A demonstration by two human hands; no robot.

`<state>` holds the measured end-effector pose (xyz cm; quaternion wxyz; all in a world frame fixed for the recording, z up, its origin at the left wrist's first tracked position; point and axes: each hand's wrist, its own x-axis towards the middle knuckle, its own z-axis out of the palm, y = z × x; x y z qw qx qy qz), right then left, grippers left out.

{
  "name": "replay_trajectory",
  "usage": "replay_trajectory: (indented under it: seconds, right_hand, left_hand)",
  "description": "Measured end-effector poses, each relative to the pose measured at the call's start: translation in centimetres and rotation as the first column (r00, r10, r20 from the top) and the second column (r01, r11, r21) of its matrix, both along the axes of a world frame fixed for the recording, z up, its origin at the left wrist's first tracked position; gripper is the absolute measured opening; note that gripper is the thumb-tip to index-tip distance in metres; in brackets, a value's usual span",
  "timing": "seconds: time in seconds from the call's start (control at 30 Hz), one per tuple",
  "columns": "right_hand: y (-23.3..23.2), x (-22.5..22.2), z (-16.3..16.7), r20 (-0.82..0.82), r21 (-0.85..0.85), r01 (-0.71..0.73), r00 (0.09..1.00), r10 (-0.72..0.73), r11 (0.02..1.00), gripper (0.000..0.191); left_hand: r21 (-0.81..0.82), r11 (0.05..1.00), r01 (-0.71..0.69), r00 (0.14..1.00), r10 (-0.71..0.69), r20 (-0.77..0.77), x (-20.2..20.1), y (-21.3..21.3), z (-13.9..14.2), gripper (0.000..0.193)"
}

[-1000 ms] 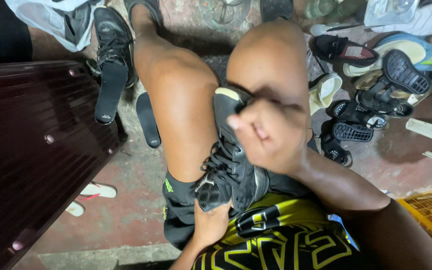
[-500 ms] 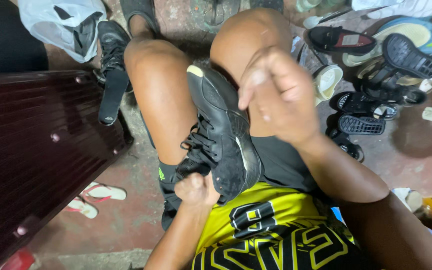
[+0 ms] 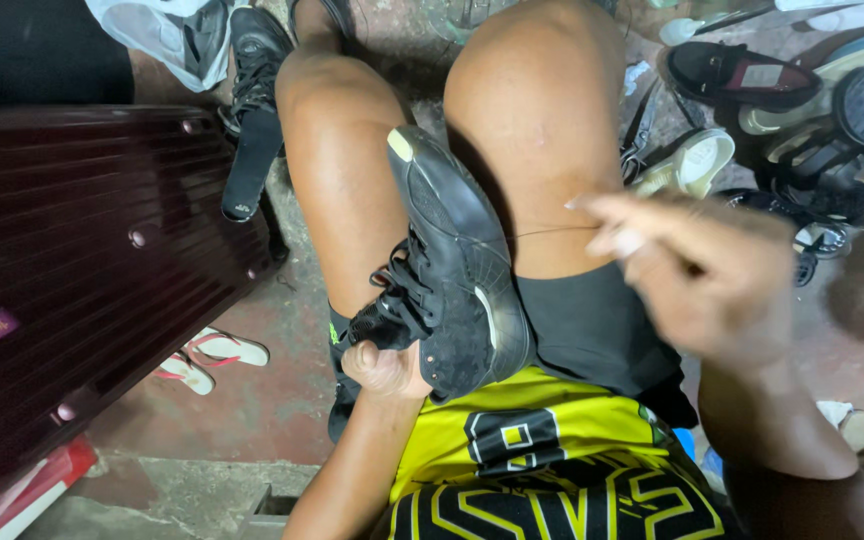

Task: The person sits with a black sneaker on their lap and uses a stitching awl and thread to sew along the shoe's side seam. They repeatedly push the awl through the material, pull the thread through, and tighten the stitches while holding the shoe steady.

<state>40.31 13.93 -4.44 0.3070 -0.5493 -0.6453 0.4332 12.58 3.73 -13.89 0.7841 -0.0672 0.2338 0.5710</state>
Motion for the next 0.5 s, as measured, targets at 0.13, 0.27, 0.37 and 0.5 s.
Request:
replay_trajectory:
  seconds: [0.13, 0.27, 0.37, 0.5]
  right_hand:
    - [0.3, -2.7, 0.1, -0.055, 0.094, -0.077, 0.995, 0.083, 0.993, 0.026]
    - [1.2, -4.0, -0.5, -0.080, 0.056, -0.168, 0.982, 0.172, 0.984, 0.030]
    - [1.6, -4.3, -0.5, -0.065, 0.120, -0.175, 0.981, 0.184, 0.977, 0.031]
    - [1.7, -4.5, -0.3, -0.035, 0.135, -0.198, 0.978, 0.205, 0.971, 0.032]
  left_hand:
    - [0.000, 1.000, 0.003, 1.000, -0.003, -0.020, 0.3, 0.0, 0.0, 0.110]
    - [0.007, 1.000, 0.009, 0.998, -0.008, -0.068, 0.4, 0.2, 0.1, 0.110]
    - [0.032, 0.999, 0.009, 0.999, -0.008, -0.049, 0.4, 0.4, 0.2, 0.108]
    - [0.029, 1.000, 0.010, 0.999, -0.008, -0.042, 0.5, 0.5, 0.4, 0.107]
